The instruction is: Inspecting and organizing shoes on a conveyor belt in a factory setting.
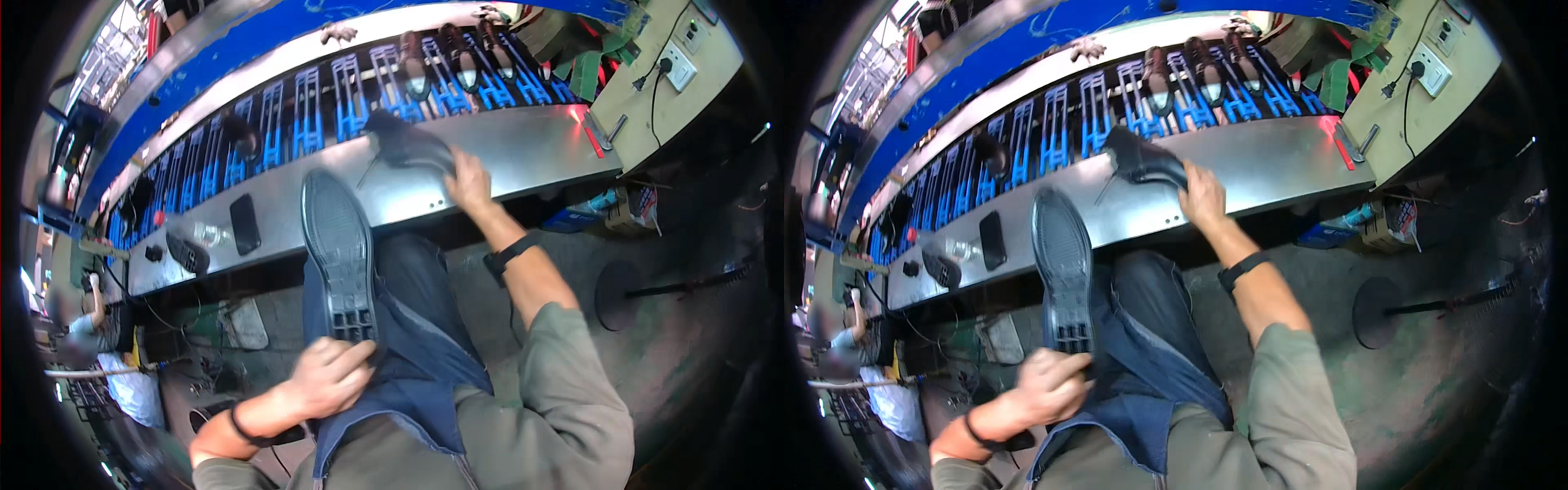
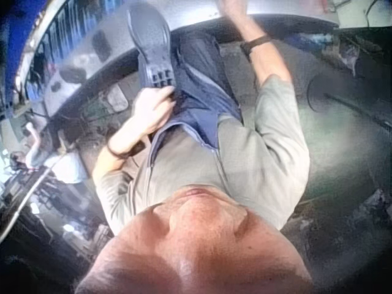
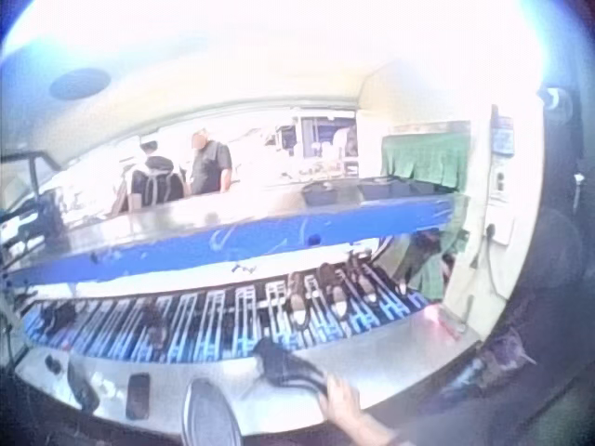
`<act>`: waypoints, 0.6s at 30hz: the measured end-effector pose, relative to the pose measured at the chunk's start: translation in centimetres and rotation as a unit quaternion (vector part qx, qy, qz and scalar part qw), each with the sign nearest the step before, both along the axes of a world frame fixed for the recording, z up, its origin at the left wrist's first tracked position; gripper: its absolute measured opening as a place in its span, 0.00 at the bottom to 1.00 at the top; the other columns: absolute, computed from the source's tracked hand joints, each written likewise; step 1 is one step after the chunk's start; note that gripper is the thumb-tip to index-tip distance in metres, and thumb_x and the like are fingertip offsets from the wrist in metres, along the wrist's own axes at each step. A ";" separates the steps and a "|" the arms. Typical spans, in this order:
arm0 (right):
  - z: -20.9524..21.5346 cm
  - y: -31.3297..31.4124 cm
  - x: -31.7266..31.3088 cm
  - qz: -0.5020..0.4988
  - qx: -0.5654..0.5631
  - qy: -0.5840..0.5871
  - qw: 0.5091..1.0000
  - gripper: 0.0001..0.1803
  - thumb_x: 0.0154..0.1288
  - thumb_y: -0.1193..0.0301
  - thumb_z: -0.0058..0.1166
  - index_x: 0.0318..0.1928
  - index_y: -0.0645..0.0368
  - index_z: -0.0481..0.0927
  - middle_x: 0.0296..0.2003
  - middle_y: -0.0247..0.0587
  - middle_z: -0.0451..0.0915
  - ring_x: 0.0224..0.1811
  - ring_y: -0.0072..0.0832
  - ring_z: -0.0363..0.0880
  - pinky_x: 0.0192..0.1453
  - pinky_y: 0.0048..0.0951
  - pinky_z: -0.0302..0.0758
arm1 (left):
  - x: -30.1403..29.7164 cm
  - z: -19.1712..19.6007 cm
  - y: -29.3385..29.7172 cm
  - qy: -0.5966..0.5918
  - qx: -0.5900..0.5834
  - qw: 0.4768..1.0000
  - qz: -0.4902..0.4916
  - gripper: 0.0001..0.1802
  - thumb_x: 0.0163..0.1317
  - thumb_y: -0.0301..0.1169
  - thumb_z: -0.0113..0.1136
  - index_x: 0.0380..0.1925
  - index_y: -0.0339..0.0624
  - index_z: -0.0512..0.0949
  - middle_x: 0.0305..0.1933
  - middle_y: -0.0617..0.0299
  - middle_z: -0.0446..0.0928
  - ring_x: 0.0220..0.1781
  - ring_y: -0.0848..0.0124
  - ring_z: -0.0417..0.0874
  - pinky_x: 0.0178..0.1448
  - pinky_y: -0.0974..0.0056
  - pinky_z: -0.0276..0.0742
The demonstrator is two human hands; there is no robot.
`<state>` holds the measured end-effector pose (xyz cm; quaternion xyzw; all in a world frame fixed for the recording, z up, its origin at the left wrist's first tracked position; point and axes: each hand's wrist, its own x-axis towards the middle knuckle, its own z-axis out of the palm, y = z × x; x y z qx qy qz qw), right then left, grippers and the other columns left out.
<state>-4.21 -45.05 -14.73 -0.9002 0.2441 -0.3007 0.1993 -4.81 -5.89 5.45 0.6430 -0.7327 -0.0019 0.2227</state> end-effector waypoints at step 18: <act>12.6 19.3 -6.7 0.198 0.492 -0.012 0.848 0.25 0.64 0.60 0.64 0.54 0.67 0.77 0.42 0.33 0.81 0.46 0.19 0.78 0.55 0.24 0.74 | 18.8 -19.0 2.8 0.243 -0.004 0.863 0.444 0.33 0.60 0.39 0.71 0.61 0.31 0.76 0.64 0.41 0.73 0.66 0.54 0.76 0.68 0.57 0.72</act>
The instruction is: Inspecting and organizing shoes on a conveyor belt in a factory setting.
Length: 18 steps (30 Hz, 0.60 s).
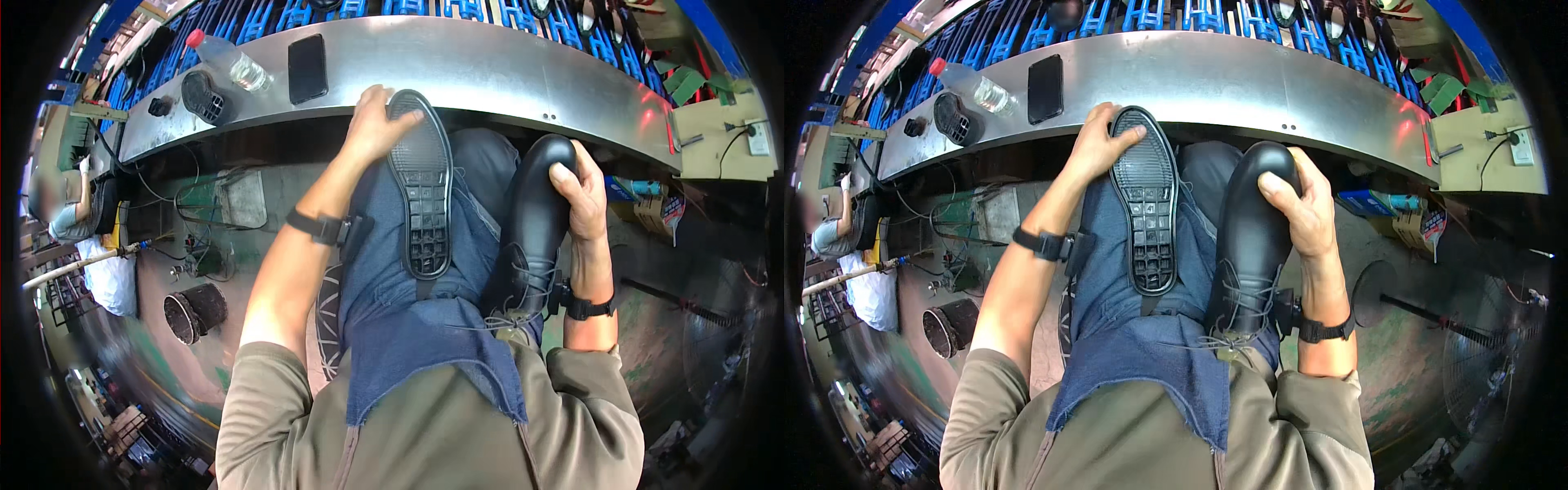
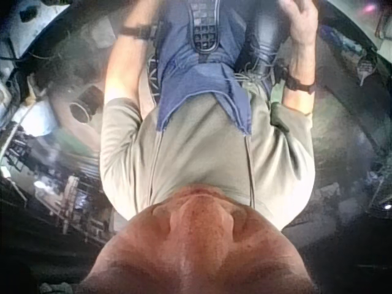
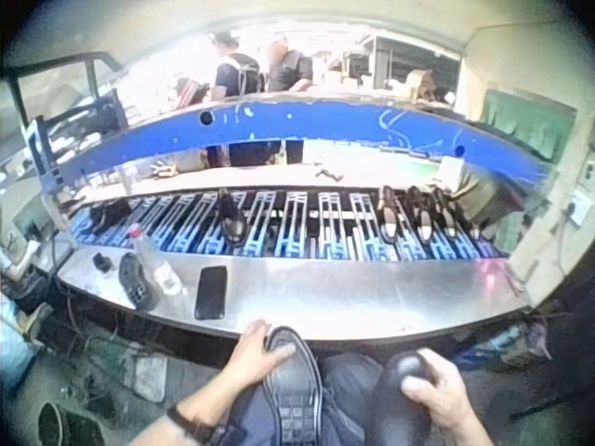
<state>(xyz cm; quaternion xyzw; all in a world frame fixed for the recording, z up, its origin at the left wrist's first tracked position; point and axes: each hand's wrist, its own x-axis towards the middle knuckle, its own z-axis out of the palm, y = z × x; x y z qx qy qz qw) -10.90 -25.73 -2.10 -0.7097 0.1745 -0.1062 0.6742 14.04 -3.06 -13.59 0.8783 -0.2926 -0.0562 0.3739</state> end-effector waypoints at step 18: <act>-3.5 3.9 -4.7 0.067 0.373 0.082 0.922 0.45 0.67 0.37 0.49 0.64 0.68 0.71 0.51 0.53 0.82 0.47 0.39 0.85 0.51 0.37 0.83 | -7.1 12.3 1.7 0.522 -0.513 0.664 -0.153 0.48 0.75 0.66 0.22 0.66 0.30 0.68 0.61 0.38 0.77 0.68 0.44 0.75 0.70 0.42 0.75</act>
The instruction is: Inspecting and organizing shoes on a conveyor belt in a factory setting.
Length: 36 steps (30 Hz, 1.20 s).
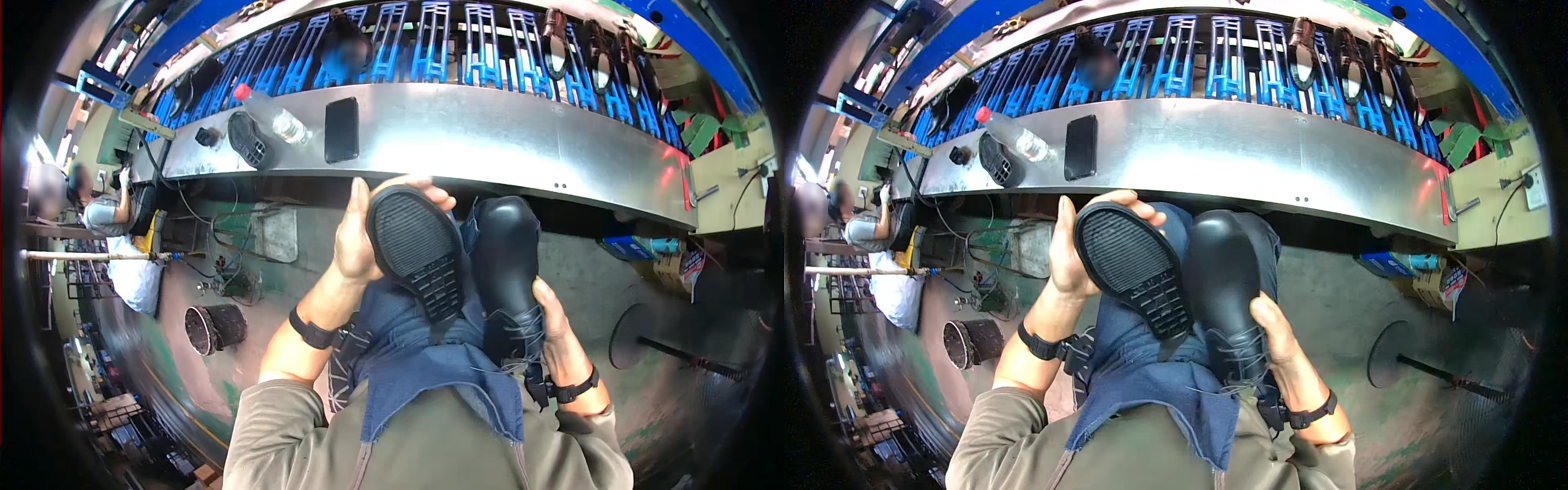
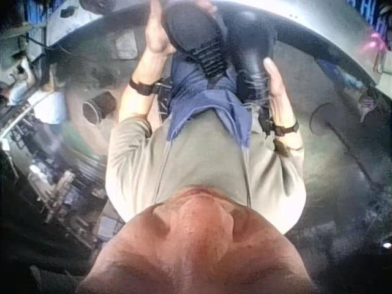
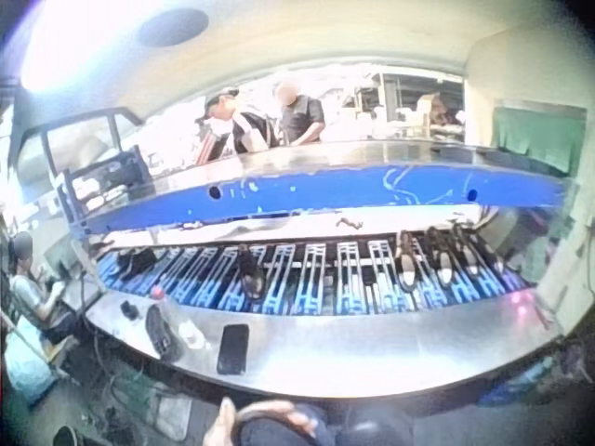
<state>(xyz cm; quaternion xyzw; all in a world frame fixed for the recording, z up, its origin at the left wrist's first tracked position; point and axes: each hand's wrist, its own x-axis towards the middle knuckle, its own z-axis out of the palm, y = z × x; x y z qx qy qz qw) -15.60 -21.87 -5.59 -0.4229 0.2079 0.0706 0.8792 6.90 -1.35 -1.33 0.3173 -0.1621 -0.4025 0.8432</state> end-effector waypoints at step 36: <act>2.5 2.3 1.3 0.073 -0.126 -0.154 0.977 0.36 0.77 0.47 0.45 0.66 0.68 0.71 0.51 0.38 0.80 0.51 0.21 0.76 0.58 0.25 0.71 | -5.3 5.2 -1.8 -0.239 0.103 0.965 0.028 0.38 0.77 0.51 0.33 0.58 0.21 0.75 0.58 0.38 0.80 0.61 0.53 0.81 0.70 0.53 0.72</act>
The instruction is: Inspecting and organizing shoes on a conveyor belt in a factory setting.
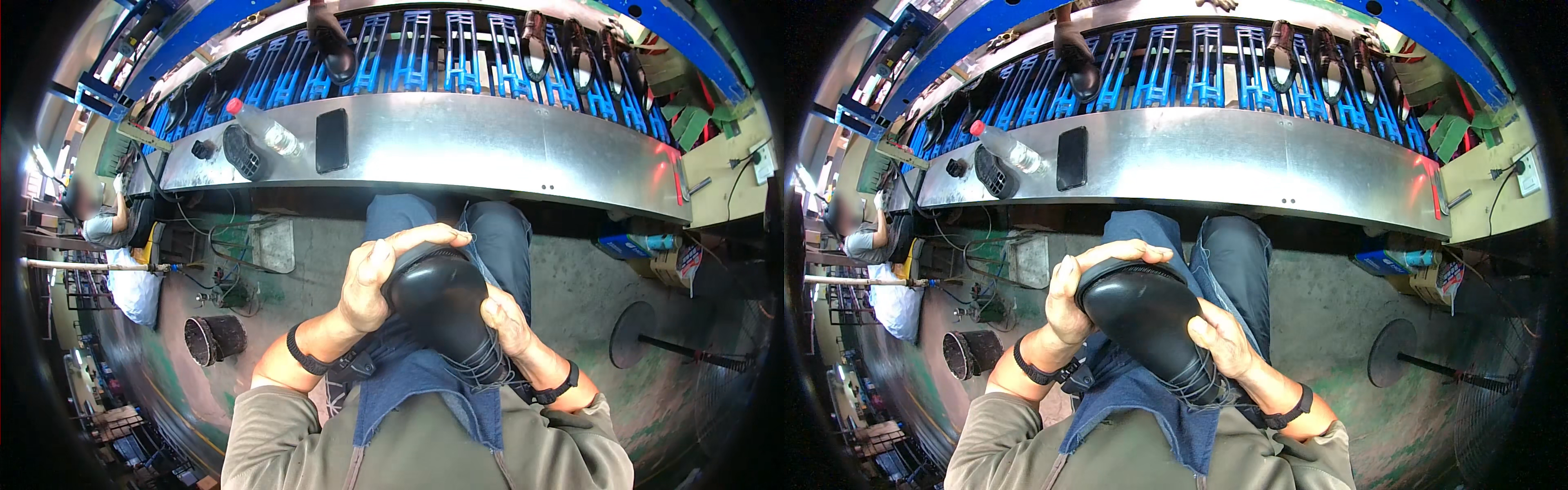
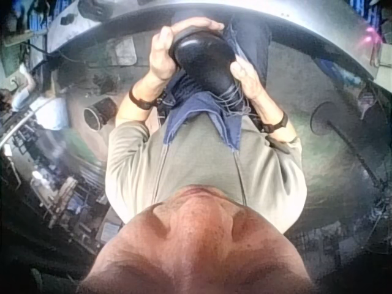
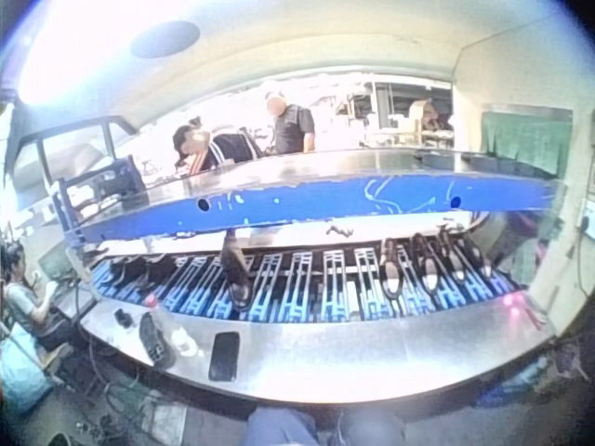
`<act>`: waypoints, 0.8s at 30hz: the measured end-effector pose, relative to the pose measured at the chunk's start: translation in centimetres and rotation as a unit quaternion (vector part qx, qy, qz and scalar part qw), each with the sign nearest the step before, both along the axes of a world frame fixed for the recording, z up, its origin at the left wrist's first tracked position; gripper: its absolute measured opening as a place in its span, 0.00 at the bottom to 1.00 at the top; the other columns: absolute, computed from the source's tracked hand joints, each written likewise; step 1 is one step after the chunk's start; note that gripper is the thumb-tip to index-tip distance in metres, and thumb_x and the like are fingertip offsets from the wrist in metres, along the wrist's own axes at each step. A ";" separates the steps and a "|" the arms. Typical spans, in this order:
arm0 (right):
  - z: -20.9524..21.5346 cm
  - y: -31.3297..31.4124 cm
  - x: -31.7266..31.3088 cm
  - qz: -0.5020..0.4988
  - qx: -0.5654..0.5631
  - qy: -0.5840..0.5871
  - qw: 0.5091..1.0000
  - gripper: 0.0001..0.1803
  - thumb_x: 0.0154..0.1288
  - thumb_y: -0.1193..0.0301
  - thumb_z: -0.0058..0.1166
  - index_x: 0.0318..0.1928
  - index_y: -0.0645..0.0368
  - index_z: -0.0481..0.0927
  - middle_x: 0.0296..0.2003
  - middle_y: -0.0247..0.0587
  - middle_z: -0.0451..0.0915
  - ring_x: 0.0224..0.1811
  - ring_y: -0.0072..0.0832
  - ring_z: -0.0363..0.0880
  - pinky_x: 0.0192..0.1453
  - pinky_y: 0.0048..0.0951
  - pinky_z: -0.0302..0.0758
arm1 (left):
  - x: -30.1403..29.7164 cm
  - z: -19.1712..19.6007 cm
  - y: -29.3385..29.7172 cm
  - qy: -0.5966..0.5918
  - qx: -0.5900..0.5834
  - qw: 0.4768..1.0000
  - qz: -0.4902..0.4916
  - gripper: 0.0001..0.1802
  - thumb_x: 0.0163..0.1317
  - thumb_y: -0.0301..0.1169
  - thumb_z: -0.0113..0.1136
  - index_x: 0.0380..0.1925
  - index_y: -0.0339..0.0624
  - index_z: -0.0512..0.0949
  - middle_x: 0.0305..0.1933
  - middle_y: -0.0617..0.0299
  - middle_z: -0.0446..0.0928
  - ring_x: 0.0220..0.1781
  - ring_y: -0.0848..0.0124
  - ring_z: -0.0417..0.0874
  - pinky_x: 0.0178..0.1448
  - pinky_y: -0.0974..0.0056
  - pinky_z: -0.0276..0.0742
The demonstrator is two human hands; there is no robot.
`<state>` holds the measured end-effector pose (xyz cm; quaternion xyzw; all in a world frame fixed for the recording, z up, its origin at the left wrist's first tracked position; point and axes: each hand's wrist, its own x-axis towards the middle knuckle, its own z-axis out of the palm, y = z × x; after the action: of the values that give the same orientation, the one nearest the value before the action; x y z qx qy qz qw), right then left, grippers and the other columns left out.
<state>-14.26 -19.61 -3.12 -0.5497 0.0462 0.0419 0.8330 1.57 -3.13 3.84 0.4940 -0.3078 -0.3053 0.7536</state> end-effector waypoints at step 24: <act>-0.4 -0.3 -0.1 0.038 0.072 -0.006 0.997 0.38 0.76 0.45 0.48 0.66 0.70 0.71 0.54 0.42 0.80 0.55 0.25 0.77 0.61 0.28 0.72 | -1.1 1.8 0.4 -0.040 0.094 0.994 -0.042 0.45 0.73 0.60 0.27 0.61 0.27 0.74 0.65 0.38 0.75 0.67 0.45 0.77 0.73 0.46 0.69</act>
<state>-14.35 -19.94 -3.57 -0.4898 0.0172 0.0732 0.8686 0.51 -2.74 5.67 0.5607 -0.3282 -0.3445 0.6777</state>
